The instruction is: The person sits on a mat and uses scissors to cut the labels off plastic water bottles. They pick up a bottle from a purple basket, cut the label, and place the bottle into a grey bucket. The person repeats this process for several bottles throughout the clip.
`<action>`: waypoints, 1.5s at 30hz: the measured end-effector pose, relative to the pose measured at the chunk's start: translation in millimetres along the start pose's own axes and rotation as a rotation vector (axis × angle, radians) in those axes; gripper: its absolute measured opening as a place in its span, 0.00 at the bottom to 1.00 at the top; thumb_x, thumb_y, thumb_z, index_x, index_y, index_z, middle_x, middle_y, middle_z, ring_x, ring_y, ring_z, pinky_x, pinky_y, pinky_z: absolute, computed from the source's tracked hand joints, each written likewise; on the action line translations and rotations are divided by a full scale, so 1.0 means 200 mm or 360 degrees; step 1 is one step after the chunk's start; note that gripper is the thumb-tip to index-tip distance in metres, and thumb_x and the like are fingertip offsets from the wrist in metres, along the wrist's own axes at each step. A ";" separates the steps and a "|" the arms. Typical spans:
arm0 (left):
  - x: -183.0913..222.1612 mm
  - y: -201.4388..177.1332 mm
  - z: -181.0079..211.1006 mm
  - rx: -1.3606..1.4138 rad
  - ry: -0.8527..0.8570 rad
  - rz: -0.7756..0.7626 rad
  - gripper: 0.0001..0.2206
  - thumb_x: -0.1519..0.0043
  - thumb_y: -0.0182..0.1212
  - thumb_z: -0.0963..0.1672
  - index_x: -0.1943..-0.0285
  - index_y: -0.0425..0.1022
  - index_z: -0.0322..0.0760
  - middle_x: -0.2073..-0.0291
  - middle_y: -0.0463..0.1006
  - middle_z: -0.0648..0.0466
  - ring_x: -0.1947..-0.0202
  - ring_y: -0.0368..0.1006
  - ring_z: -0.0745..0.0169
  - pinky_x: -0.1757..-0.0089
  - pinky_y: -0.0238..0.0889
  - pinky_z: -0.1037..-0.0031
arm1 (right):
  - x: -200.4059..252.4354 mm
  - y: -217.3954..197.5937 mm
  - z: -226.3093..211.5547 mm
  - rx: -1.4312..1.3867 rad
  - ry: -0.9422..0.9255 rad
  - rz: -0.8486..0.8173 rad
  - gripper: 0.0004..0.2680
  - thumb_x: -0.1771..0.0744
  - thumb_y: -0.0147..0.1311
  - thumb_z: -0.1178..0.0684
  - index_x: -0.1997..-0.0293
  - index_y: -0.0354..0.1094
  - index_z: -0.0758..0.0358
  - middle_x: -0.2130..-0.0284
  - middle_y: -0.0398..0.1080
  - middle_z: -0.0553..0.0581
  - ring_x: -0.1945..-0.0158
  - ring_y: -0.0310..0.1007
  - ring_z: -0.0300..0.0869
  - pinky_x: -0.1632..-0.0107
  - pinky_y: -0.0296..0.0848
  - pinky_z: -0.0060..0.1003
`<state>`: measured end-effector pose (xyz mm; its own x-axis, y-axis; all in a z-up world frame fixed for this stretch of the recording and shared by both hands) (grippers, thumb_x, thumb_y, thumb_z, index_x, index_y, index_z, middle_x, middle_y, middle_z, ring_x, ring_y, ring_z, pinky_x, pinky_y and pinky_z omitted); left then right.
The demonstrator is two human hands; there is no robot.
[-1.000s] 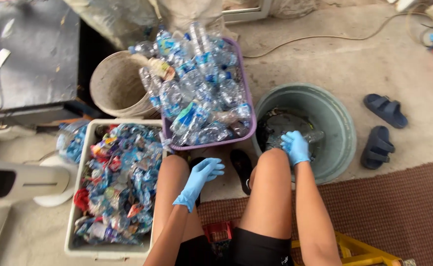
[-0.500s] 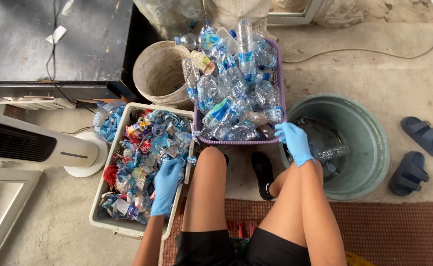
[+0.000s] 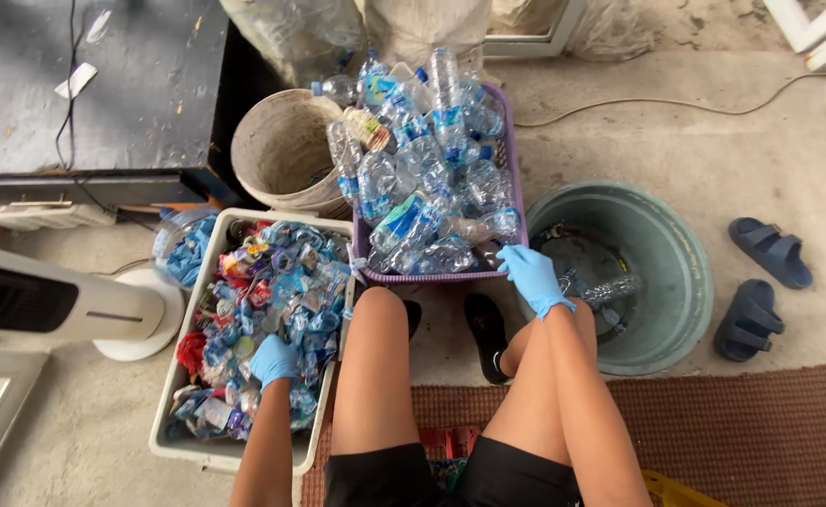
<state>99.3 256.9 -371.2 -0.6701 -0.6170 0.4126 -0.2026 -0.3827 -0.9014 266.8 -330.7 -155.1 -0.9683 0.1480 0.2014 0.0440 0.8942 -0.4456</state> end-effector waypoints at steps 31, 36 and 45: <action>0.90 -1.29 0.80 -0.0111 0.0669 0.1563 0.09 0.33 0.59 0.43 0.45 0.71 0.48 0.66 0.76 0.58 0.65 0.77 0.59 0.58 0.66 0.70 | 0.13 0.23 -0.21 -0.0146 -0.0227 -0.0395 0.07 0.33 0.59 0.51 0.52 0.78 0.55 0.63 0.81 0.57 0.60 0.80 0.40 0.52 0.79 0.36; 0.98 -1.38 0.93 0.0495 0.0746 0.1138 0.04 0.32 0.58 0.41 0.51 0.70 0.43 0.71 0.77 0.54 0.67 0.77 0.51 0.58 0.64 0.65 | 0.20 0.34 -0.31 -0.0270 -0.0171 -0.0529 0.07 0.32 0.58 0.54 0.52 0.78 0.60 0.61 0.81 0.60 0.58 0.79 0.41 0.49 0.79 0.38; 1.00 -1.30 1.29 0.1897 0.0606 -0.0074 0.08 0.36 0.65 0.44 0.50 0.77 0.40 0.58 0.83 0.49 0.57 0.76 0.60 0.51 0.66 0.63 | 0.30 0.77 -0.42 -0.0989 -0.0138 -0.1021 0.11 0.29 0.49 0.54 0.42 0.74 0.62 0.50 0.78 0.60 0.51 0.78 0.42 0.49 0.79 0.37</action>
<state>201.5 55.7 -19.8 -0.8837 -0.4246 0.1972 0.4068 -0.9049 -0.1251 236.9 -148.7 -139.1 -0.8667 -0.4686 0.1713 -0.4109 0.8651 0.2876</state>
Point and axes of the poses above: each hand's wrist, its own x-axis away from the middle knuckle, its own y-axis out of the palm, z = x × y, the point moved 10 cm from there along -x, towards the middle knuckle
